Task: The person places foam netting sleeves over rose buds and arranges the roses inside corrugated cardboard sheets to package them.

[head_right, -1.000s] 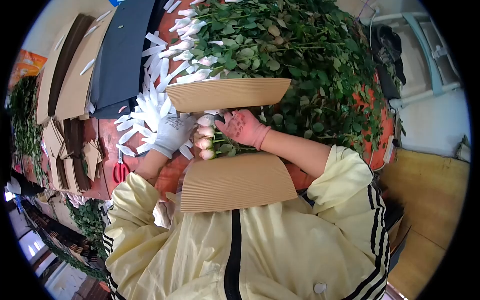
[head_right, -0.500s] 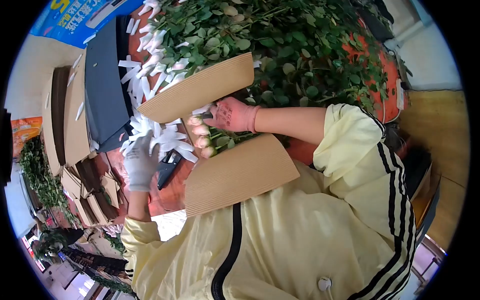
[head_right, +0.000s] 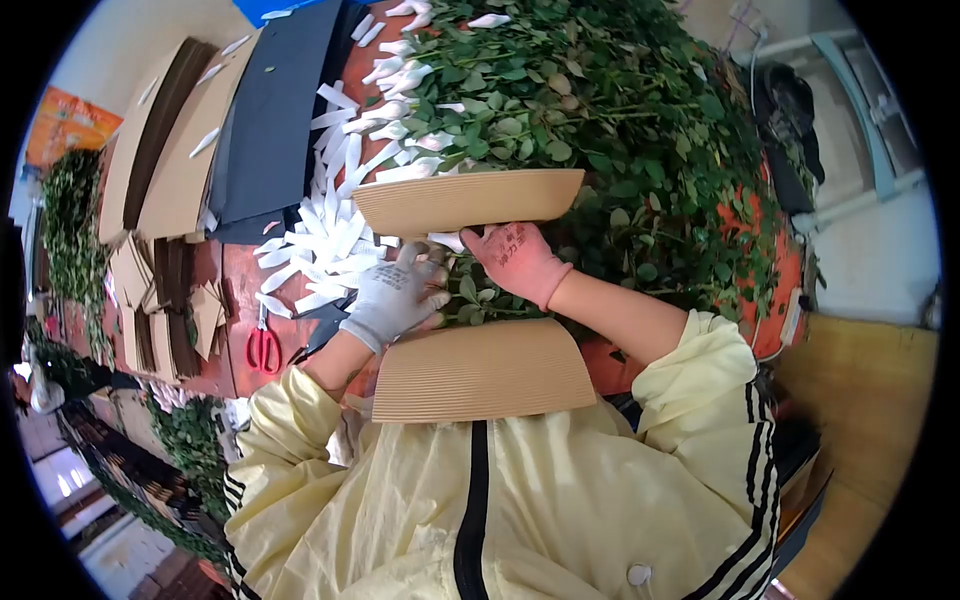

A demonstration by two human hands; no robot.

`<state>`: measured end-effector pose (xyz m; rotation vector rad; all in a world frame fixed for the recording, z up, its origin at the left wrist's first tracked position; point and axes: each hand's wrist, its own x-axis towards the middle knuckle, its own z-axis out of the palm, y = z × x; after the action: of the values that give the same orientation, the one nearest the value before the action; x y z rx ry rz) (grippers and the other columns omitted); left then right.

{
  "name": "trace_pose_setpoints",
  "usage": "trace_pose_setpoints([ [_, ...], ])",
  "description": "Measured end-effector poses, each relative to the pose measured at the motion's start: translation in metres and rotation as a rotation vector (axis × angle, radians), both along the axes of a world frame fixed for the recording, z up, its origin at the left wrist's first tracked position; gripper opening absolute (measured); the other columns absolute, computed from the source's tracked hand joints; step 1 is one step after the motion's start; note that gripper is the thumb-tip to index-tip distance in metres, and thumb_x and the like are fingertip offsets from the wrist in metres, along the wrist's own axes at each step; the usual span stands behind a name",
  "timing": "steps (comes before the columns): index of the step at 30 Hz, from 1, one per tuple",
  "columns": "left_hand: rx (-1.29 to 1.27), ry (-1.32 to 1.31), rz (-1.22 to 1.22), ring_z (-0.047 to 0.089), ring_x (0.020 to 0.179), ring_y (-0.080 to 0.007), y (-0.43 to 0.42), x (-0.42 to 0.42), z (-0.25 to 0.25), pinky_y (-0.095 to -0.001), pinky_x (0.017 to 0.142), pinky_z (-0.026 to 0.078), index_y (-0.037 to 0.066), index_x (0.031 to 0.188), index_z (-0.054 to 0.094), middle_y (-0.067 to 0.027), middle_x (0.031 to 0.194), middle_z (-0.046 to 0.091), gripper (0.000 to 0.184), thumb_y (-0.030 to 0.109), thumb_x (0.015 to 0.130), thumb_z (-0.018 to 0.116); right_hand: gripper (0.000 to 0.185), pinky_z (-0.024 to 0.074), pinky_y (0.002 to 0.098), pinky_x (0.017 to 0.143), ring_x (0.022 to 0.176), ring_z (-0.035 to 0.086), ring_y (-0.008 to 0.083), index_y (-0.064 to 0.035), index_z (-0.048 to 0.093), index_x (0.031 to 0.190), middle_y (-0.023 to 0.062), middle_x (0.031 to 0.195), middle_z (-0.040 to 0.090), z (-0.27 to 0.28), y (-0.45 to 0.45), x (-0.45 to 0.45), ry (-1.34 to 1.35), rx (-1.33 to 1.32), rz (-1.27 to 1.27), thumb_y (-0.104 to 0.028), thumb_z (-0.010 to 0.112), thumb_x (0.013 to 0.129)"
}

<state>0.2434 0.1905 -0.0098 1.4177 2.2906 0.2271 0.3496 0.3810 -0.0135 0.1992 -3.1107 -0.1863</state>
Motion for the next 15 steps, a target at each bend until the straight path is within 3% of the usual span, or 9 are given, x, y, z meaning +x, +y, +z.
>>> trace_pose_setpoints([
  [3, -0.129, 0.042, -0.054, 0.057, 0.100, -0.0292, 0.003, 0.007, 0.002, -0.0454, 0.076, 0.047, 0.012, 0.130, 0.043, -0.0104, 0.138, 0.034, 0.062, 0.045, 0.080, 0.056, 0.037, 0.0459, 0.0403, 0.069, 0.083, 0.059, 0.0285, -0.0070, 0.049, 0.111, 0.0141, 0.088, 0.060, -0.013, -0.003, -0.003, -0.057, 0.025, -0.035, -0.018, 0.055, 0.076],
  [5, -0.075, 0.068, -0.028, 0.053, 0.110, -0.0279, -0.003, 0.017, -0.003, -0.0518, 0.082, 0.043, 0.013, 0.132, 0.041, -0.0101, 0.144, 0.027, 0.062, 0.047, 0.081, 0.052, 0.055, 0.0443, 0.0455, 0.078, 0.088, 0.057, 0.0323, -0.0064, 0.042, 0.126, 0.0181, 0.090, 0.059, -0.016, -0.004, 0.000, -0.240, -0.096, -0.133, -0.022, 0.057, 0.076],
  [6, -0.098, 0.066, -0.009, 0.047, 0.119, -0.0263, -0.005, 0.021, -0.006, -0.0625, 0.087, 0.032, 0.015, 0.133, 0.041, -0.0096, 0.148, 0.022, 0.060, 0.047, 0.083, 0.049, 0.055, 0.0433, 0.0459, 0.079, 0.086, 0.057, 0.0329, -0.0051, 0.043, 0.126, 0.0173, 0.091, 0.059, -0.023, -0.004, 0.003, -0.180, -0.055, -0.108, -0.023, 0.057, 0.076],
  [9, 0.049, -0.104, 0.048, 0.045, 0.122, -0.0250, -0.013, 0.021, -0.024, -0.0693, 0.088, 0.024, 0.016, 0.133, 0.040, -0.0090, 0.147, 0.023, 0.058, 0.045, 0.084, 0.048, 0.042, 0.0456, 0.0423, 0.073, 0.085, 0.060, 0.0292, -0.0055, 0.047, 0.120, 0.0148, 0.086, 0.061, -0.009, -0.012, -0.007, -0.204, -0.021, -0.165, -0.016, 0.050, 0.079],
  [13, -0.040, 0.060, 0.034, 0.046, 0.120, -0.0252, -0.012, 0.026, -0.006, -0.0694, 0.088, 0.022, 0.016, 0.132, 0.042, -0.0093, 0.145, 0.027, 0.055, 0.044, 0.084, 0.047, 0.039, 0.0447, 0.0424, 0.073, 0.086, 0.059, 0.0295, -0.0058, 0.048, 0.118, 0.0151, 0.085, 0.061, -0.022, -0.013, -0.012, 0.029, 0.087, -0.057, -0.015, 0.048, 0.080],
  [15, -0.005, 0.070, 0.022, 0.048, 0.118, -0.0256, -0.013, 0.027, -0.012, -0.0673, 0.089, 0.024, 0.016, 0.130, 0.045, -0.0099, 0.144, 0.029, 0.052, 0.043, 0.085, 0.047, 0.047, 0.0429, 0.0468, 0.078, 0.092, 0.057, 0.0338, -0.0102, 0.048, 0.122, 0.0165, 0.101, 0.059, -0.031, -0.010, -0.011, -0.014, 0.140, -0.005, -0.025, 0.055, 0.077],
])
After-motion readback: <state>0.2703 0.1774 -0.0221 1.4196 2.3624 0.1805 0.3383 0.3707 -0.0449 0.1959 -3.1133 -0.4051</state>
